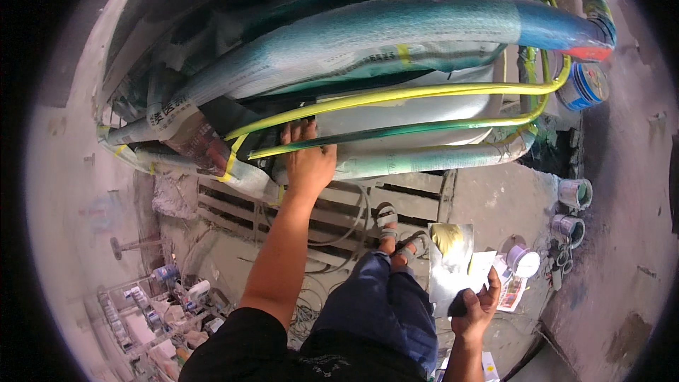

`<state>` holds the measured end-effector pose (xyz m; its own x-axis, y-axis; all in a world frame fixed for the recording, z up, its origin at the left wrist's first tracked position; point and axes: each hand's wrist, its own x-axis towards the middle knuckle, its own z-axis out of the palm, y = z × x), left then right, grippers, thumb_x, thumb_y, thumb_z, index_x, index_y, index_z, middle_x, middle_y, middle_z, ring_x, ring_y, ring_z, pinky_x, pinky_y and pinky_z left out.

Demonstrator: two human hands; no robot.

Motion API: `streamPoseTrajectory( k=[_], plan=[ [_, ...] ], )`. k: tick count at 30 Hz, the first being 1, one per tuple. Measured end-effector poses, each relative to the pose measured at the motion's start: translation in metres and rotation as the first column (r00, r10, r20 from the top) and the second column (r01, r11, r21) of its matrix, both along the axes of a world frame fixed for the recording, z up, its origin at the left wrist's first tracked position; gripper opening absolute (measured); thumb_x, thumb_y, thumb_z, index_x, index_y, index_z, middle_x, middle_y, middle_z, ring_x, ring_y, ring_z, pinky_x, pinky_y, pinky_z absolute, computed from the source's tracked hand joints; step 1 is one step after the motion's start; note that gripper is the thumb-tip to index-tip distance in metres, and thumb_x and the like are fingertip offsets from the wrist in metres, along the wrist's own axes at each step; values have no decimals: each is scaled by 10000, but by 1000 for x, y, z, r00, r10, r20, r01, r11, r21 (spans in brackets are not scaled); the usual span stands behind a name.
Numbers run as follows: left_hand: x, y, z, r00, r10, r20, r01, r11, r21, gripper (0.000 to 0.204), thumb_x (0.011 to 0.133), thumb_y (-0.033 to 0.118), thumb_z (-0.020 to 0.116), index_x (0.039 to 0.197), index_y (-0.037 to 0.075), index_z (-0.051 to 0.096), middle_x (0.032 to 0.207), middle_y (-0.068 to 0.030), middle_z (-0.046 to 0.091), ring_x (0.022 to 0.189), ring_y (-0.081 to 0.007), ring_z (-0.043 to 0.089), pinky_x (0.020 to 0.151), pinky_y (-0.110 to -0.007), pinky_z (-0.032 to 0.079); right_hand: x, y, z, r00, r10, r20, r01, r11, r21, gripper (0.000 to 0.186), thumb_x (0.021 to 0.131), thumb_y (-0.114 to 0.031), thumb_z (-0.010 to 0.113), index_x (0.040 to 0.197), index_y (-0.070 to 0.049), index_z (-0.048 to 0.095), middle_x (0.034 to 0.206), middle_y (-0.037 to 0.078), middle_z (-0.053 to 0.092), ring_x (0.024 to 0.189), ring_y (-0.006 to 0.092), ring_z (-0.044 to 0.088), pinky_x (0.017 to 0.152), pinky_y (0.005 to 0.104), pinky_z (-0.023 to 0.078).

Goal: The person applies a yellow body filler to a car door using a metal putty knife and then smooths it with a yellow sponge. The door is masked with newspaper and tape. The person repeatedly scoops filler onto the knife and spreads it over the door surface.

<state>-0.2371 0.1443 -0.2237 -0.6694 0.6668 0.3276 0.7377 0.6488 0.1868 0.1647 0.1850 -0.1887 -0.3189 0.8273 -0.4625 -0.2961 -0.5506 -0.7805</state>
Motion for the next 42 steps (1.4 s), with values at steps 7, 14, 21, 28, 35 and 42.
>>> streamPoseTrajectory(
  k=[7, 14, 21, 28, 35, 42],
  plan=[
    [31, 12, 11, 989, -111, 100, 112, 994, -5, 401, 844, 192, 534, 1179, -26, 558, 1239, -217, 522, 1294, -433, 360, 1096, -560, 237, -1, -4, -2, 999, -33, -26, 34, 999, 32, 647, 736, 37, 596, 1352, -29, 409, 1288, 144, 529, 1175, 262, 525, 1024, 388, 394],
    [38, 31, 19, 970, -211, 124, 227, 964, -139, 445, 845, 223, 478, 1205, -23, 565, 1124, -210, 546, 1057, -362, 469, 977, -496, 333, 7, -8, 1, 998, -52, -23, 52, 999, 12, 644, 743, 30, 614, 1351, -26, 409, 1301, 144, 522, 1191, 266, 517, 1042, 404, 381],
    [30, 46, 14, 957, -251, 144, 284, 909, -303, 498, 866, 260, 420, 1281, 15, 548, 1079, -201, 553, 969, -343, 459, 894, -444, 367, 14, -9, 1, 997, -60, -43, 61, 998, 23, 648, 741, 26, 632, 1348, -29, 411, 1301, 145, 520, 1193, 263, 515, 1045, 403, 383],
    [38, 52, 29, 960, -74, 269, 185, 890, -416, 550, 870, 325, 407, 1339, 56, 506, 1101, -205, 526, 999, -358, 467, 910, -487, 386, 19, -9, 0, 998, -52, -44, 52, 999, -9, 650, 741, 31, 631, 1349, -41, 414, 1295, 140, 522, 1202, 256, 506, 1037, 396, 388],
    [35, 46, 23, 955, -112, 276, 224, 881, -417, 494, 898, 352, 394, 1300, 107, 547, 1097, -189, 547, 1035, -376, 488, 921, -528, 380, 17, -11, -6, 998, -63, -30, 64, 998, 22, 637, 751, 19, 658, 1338, -55, 422, 1263, 132, 553, 1159, 242, 544, 1015, 396, 407],
    [37, 30, 25, 952, -228, 202, 280, 915, -291, 406, 921, 378, 407, 1169, 122, 601, 1093, -189, 554, 1054, -391, 483, 916, -543, 369, 17, -11, -8, 994, -76, -74, 77, 997, 16, 618, 761, 42, 625, 1337, -54, 420, 1258, 139, 558, 1160, 248, 546, 1017, 406, 409]
  ],
)
